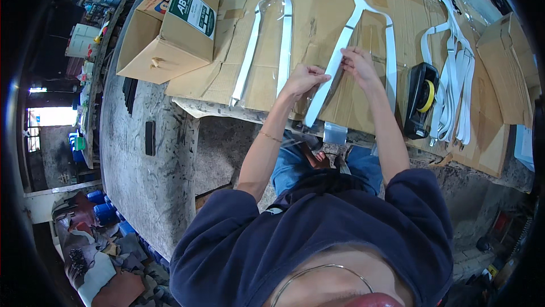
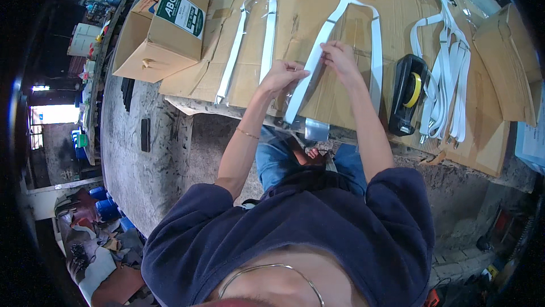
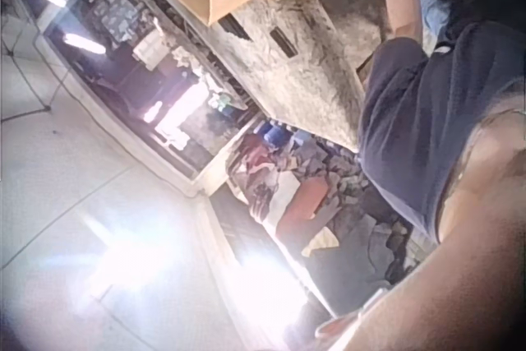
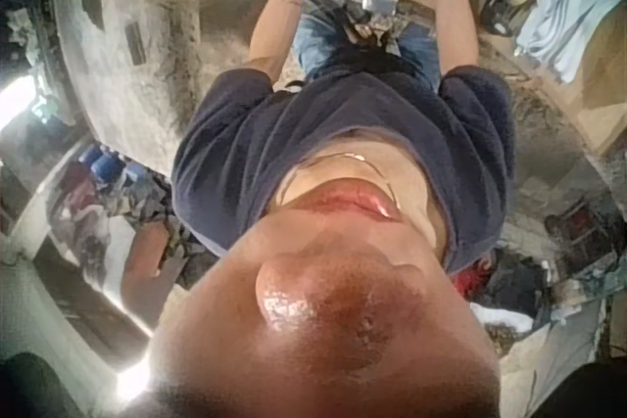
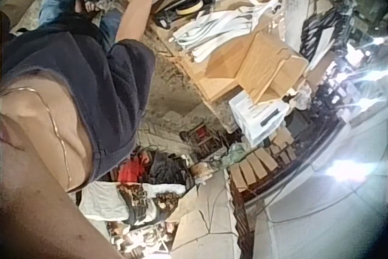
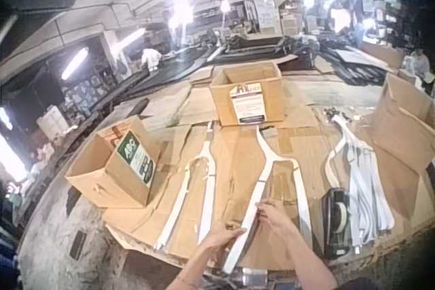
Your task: The recorder uses a tape dispenser to apply tape to white straps or harnesses on a workbench.
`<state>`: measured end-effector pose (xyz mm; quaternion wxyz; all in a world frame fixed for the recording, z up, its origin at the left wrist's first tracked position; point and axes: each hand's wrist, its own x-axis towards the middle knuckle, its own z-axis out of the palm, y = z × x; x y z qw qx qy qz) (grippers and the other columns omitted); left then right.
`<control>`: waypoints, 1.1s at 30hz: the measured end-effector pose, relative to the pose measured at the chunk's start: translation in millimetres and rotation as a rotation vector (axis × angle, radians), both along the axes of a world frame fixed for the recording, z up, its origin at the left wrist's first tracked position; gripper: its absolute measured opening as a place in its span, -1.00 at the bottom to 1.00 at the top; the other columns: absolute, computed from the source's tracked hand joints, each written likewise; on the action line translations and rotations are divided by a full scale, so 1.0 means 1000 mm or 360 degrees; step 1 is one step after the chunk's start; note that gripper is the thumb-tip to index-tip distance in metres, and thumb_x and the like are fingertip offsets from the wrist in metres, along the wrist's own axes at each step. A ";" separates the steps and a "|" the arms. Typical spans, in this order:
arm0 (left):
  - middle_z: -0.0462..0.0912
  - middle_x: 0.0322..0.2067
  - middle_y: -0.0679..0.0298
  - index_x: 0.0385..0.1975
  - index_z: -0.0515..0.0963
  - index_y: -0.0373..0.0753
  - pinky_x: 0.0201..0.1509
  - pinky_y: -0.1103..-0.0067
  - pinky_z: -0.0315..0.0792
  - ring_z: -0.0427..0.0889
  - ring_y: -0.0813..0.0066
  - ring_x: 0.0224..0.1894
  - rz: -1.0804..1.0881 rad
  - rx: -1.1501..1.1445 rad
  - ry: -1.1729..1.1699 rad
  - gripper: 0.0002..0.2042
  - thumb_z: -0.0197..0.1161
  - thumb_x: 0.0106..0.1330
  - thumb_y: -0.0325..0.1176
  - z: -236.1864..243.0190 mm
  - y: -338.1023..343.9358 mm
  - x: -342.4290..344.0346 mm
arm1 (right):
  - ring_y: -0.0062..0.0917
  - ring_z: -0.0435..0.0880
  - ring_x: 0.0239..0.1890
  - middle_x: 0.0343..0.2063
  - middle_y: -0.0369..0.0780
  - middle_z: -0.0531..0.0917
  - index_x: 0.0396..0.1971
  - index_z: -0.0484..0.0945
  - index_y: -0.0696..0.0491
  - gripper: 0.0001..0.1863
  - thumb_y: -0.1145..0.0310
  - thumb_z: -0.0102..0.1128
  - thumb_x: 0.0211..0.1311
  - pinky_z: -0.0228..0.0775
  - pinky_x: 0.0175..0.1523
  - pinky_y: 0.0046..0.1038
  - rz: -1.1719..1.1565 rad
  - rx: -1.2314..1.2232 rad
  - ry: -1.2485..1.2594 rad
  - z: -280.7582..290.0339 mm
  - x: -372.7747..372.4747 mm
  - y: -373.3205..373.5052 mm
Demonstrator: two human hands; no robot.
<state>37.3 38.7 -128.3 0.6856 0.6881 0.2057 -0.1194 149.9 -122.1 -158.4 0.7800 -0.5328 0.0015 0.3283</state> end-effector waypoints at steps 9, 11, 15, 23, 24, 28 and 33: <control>0.47 -0.68 0.41 -0.62 0.56 -0.30 -0.63 0.70 0.12 0.32 0.73 -0.68 0.0044 -0.0040 -0.0068 -0.85 0.36 0.11 -0.43 0.016 -0.011 0.033 | -0.60 0.52 -0.44 -0.51 -0.31 0.55 -0.39 0.51 0.07 -0.84 0.31 0.24 0.15 0.38 -0.32 -0.53 -0.0068 0.0047 0.0222 0.001 0.065 0.020; 0.46 -0.69 0.42 -0.66 0.55 -0.28 -0.63 0.70 0.13 0.32 0.73 -0.67 0.0103 -0.0018 -0.0023 -0.83 0.36 0.11 -0.43 0.015 -0.006 0.042 | -0.62 0.49 -0.47 -0.54 -0.33 0.54 -0.49 0.51 0.05 -0.85 0.33 0.26 0.13 0.36 -0.35 -0.53 -0.0041 -0.0031 -0.0039 -0.002 0.071 0.023; 0.42 -0.66 0.44 -0.62 0.52 -0.26 -0.64 0.68 0.13 0.28 0.72 -0.67 0.0215 -0.0293 -0.0130 -0.84 0.37 0.11 -0.45 0.010 0.000 0.058 | -0.60 0.57 -0.44 -0.49 -0.31 0.59 -0.40 0.51 0.04 -0.85 0.30 0.23 0.16 0.42 -0.32 -0.50 0.0060 0.0024 -0.0196 -0.004 0.062 0.023; 0.61 -0.51 0.21 -0.41 0.58 -0.42 -0.51 0.62 0.44 0.58 0.52 -0.54 0.0282 -0.0023 -0.0122 -0.84 0.27 0.20 -0.41 0.015 -0.003 0.079 | -0.63 0.57 -0.39 -0.40 -0.29 0.61 -0.31 0.54 0.13 -0.87 0.43 0.20 0.18 0.43 -0.26 -0.57 0.0034 0.0054 -0.0298 0.003 0.068 0.014; 0.61 -0.51 0.21 -0.41 0.58 -0.42 -0.51 0.62 0.44 0.58 0.52 -0.54 0.0297 -0.0021 -0.0119 -0.84 0.27 0.20 -0.41 0.015 -0.003 0.080 | -0.63 0.57 -0.39 -0.40 -0.29 0.61 -0.31 0.54 0.13 -0.87 0.43 0.20 0.18 0.43 -0.26 -0.57 0.0049 0.0056 -0.0294 0.004 0.064 0.017; 0.60 -0.52 0.18 -0.41 0.56 -0.45 -0.50 0.57 0.46 0.60 0.46 -0.53 0.0335 -0.0360 -0.0209 -0.85 0.25 0.20 -0.44 0.007 0.006 0.083 | -0.60 0.55 -0.34 -0.38 -0.29 0.60 -0.28 0.51 0.11 -0.84 0.38 0.20 0.18 0.43 -0.23 -0.52 0.0253 0.0244 0.0233 0.004 0.059 0.025; 0.59 -0.54 0.16 -0.39 0.54 -0.46 -0.50 0.54 0.47 0.63 0.44 -0.50 0.0259 -0.0275 -0.0132 -0.86 0.25 0.18 -0.48 0.015 -0.007 0.088 | -0.62 0.53 -0.40 -0.46 -0.31 0.56 -0.39 0.47 0.10 -0.89 0.40 0.18 0.17 0.39 -0.33 -0.51 -0.0130 0.0278 0.0182 -0.016 0.088 0.025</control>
